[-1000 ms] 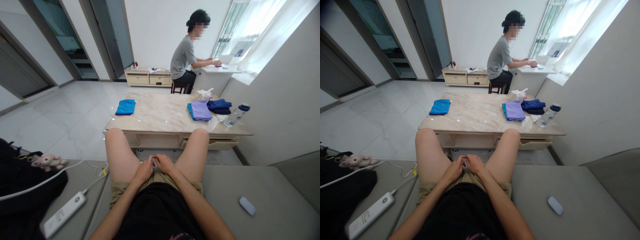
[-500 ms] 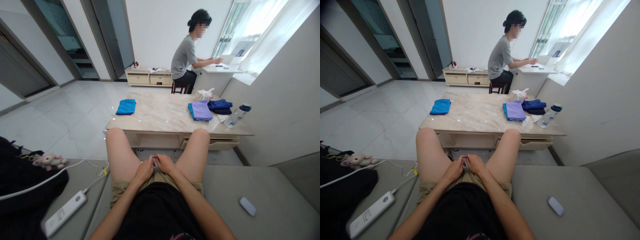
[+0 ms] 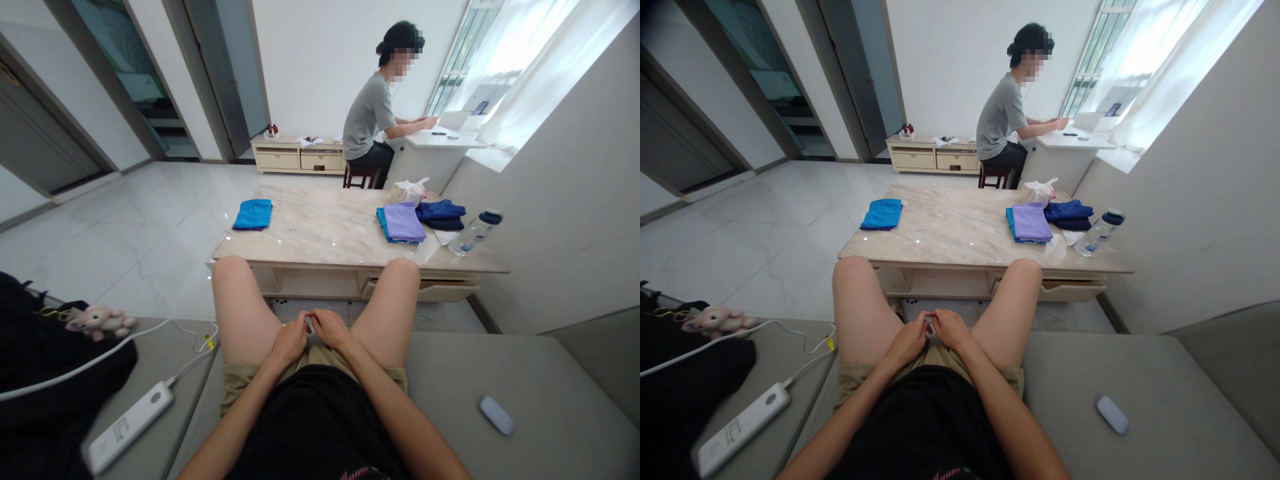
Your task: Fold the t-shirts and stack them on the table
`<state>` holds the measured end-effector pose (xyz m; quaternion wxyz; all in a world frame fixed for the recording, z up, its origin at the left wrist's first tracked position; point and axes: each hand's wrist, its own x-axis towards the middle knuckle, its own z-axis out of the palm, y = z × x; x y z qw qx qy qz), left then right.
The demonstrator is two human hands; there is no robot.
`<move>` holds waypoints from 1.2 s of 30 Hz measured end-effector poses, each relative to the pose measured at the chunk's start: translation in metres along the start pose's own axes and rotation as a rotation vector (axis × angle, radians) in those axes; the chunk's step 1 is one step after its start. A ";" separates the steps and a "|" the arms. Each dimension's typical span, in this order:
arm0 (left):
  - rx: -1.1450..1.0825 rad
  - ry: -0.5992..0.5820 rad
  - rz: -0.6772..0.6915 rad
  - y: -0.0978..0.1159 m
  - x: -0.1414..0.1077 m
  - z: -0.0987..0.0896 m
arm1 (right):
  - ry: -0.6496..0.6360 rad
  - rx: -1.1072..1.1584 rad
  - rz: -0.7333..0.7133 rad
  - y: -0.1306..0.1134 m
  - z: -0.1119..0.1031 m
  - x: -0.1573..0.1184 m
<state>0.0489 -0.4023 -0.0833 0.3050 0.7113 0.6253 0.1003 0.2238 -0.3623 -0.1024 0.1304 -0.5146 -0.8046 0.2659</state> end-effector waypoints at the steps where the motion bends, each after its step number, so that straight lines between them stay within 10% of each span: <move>1: 0.001 -0.001 -0.001 0.001 0.000 0.000 | 0.000 0.000 0.000 0.000 0.000 0.000; 36: 0.008 -0.021 -0.026 0.003 -0.002 -0.002 | -0.003 -0.008 0.003 -0.003 -0.001 0.000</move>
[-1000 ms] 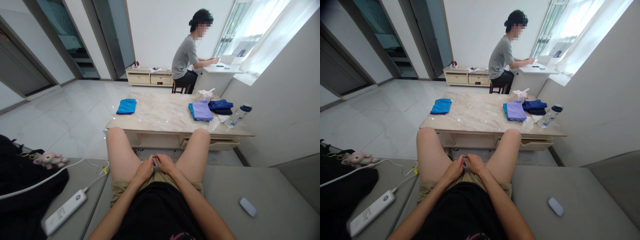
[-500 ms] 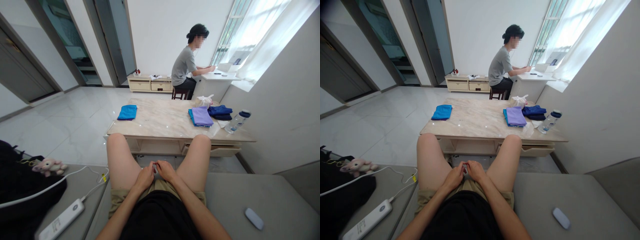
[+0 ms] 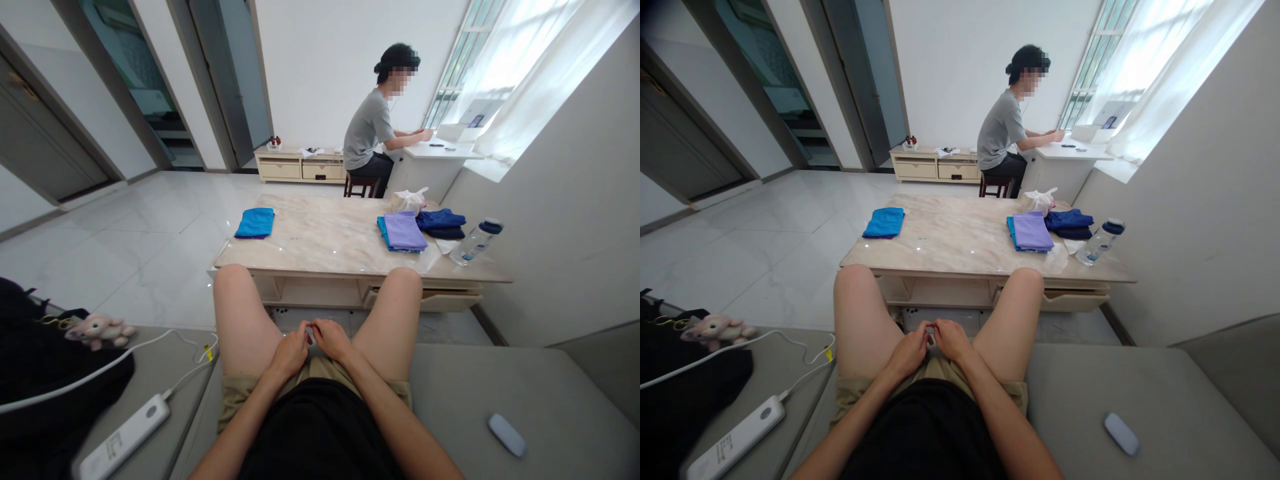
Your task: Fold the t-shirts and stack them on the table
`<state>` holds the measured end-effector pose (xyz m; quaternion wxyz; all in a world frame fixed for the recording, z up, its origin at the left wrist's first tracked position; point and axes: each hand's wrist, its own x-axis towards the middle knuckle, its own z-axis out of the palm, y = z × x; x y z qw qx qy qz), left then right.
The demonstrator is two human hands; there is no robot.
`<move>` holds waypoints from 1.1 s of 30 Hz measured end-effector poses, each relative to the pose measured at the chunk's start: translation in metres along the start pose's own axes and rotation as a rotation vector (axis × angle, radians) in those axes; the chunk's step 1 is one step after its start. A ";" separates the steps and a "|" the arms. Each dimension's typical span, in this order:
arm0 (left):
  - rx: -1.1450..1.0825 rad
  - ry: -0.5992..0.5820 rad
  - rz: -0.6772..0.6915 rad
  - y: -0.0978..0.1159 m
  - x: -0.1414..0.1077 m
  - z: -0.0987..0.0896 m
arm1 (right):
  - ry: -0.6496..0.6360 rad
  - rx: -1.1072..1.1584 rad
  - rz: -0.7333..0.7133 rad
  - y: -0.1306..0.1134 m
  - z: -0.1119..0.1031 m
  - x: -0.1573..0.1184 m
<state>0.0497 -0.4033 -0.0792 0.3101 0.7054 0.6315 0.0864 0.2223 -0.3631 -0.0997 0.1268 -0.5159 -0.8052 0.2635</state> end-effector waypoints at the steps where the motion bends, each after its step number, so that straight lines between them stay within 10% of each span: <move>1: 0.000 0.002 0.004 0.000 0.000 0.000 | 0.001 0.001 -0.001 0.000 0.000 0.000; 12: -0.052 0.012 0.013 0.002 0.010 0.001 | -0.007 0.028 0.010 -0.002 -0.009 -0.004; 21: -0.132 0.011 0.134 0.030 0.058 -0.037 | 0.195 0.328 0.018 0.009 -0.039 0.012; 27: -0.192 -0.017 0.268 0.031 0.138 -0.110 | 0.347 0.127 -0.073 0.055 -0.134 0.080; 33: 0.079 0.122 0.306 0.030 0.259 -0.205 | 0.509 -0.174 0.205 0.171 -0.265 0.183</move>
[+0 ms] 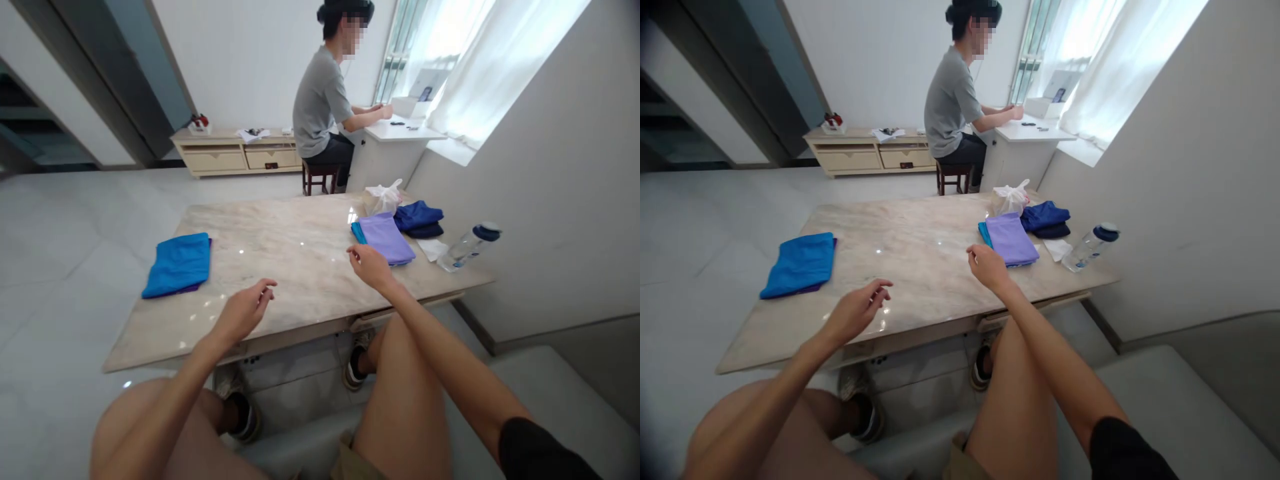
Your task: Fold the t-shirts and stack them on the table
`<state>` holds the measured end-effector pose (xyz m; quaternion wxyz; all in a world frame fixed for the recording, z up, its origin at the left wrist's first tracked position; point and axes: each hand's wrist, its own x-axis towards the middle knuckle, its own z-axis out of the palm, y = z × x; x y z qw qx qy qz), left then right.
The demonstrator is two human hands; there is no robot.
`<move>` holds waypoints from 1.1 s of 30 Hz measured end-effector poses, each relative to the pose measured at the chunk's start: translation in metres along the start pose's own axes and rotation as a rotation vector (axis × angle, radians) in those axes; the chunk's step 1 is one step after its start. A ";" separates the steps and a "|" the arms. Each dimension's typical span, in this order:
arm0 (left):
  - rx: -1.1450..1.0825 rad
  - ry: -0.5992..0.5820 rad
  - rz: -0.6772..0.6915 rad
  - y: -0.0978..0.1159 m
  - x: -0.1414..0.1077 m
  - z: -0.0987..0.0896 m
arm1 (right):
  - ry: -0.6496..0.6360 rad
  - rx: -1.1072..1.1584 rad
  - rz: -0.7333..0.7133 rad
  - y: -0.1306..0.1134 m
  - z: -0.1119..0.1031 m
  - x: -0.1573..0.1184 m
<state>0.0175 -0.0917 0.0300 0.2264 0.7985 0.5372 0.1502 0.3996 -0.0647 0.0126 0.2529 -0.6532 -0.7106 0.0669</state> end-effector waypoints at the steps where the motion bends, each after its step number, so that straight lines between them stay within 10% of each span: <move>1: 0.069 0.009 0.016 -0.008 0.020 -0.006 | 0.025 -0.055 0.087 0.022 -0.002 0.021; 5: 0.200 -0.030 0.053 -0.034 0.070 -0.004 | 0.158 -0.250 0.366 0.101 0.010 0.064; 11: 0.292 -0.192 0.148 -0.045 0.077 0.031 | 0.160 -0.164 0.605 0.162 0.032 0.061; 33: 0.281 -0.286 0.124 0.022 0.041 0.053 | 0.249 -0.132 0.824 0.172 0.039 0.071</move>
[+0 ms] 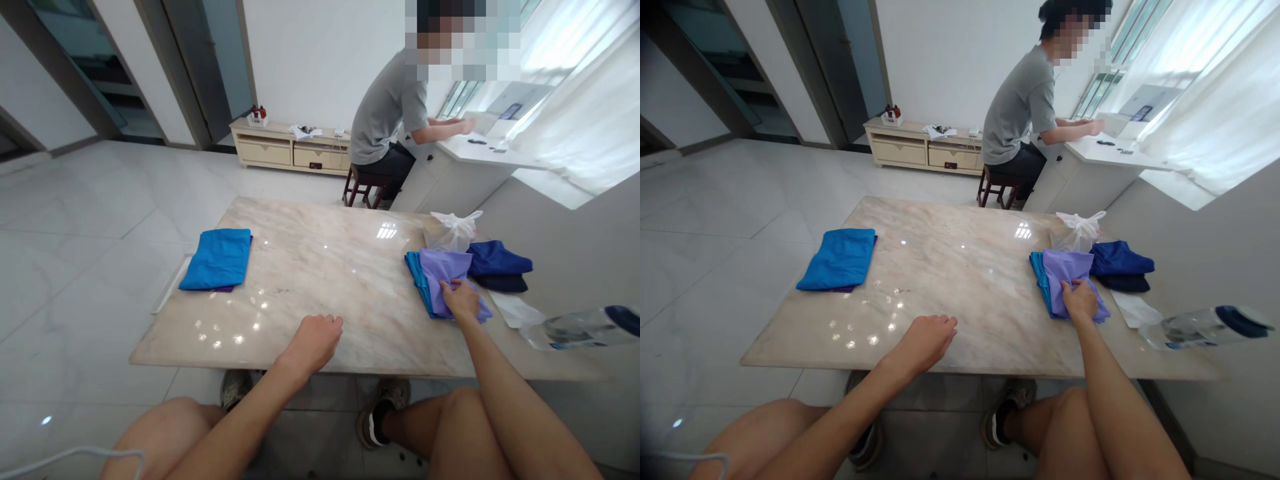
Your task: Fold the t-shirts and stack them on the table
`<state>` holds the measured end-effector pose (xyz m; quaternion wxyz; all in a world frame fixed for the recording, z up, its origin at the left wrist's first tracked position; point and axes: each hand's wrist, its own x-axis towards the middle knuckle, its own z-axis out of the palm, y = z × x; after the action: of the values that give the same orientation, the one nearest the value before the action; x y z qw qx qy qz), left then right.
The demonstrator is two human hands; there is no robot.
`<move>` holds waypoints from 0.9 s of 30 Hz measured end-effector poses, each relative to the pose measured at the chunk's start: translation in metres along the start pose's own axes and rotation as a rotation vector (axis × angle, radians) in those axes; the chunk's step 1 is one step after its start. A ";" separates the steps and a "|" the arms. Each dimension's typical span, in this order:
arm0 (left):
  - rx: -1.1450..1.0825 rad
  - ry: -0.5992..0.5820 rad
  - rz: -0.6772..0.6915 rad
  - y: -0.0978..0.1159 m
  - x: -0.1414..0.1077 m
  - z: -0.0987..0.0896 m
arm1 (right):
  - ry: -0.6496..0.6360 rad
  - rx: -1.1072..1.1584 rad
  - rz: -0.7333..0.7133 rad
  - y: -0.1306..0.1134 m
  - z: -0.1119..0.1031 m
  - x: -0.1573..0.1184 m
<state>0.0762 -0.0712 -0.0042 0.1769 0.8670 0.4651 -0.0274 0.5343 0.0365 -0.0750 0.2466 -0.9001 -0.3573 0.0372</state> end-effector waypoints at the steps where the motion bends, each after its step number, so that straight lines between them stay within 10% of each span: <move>1: 0.017 0.000 0.016 0.004 -0.002 -0.001 | 0.008 0.025 0.005 0.000 -0.001 0.000; 11: 0.041 0.027 0.045 0.012 0.001 -0.005 | 0.281 0.310 -0.051 -0.010 -0.033 -0.001; 18: 0.003 0.071 -0.030 -0.011 -0.003 -0.012 | 0.733 0.766 -0.295 -0.093 -0.075 -0.053; 22: -0.342 0.222 -0.137 -0.025 -0.008 -0.013 | 0.569 0.798 -0.642 -0.149 -0.074 -0.148; 27: -1.404 0.407 -0.278 -0.044 0.005 -0.014 | -0.176 0.832 -1.268 -0.176 -0.039 -0.268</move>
<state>0.0417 -0.0406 -0.0041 0.5946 0.4712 0.5021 0.4151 0.2346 -0.0470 0.0124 0.5101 -0.3493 -0.7807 0.0917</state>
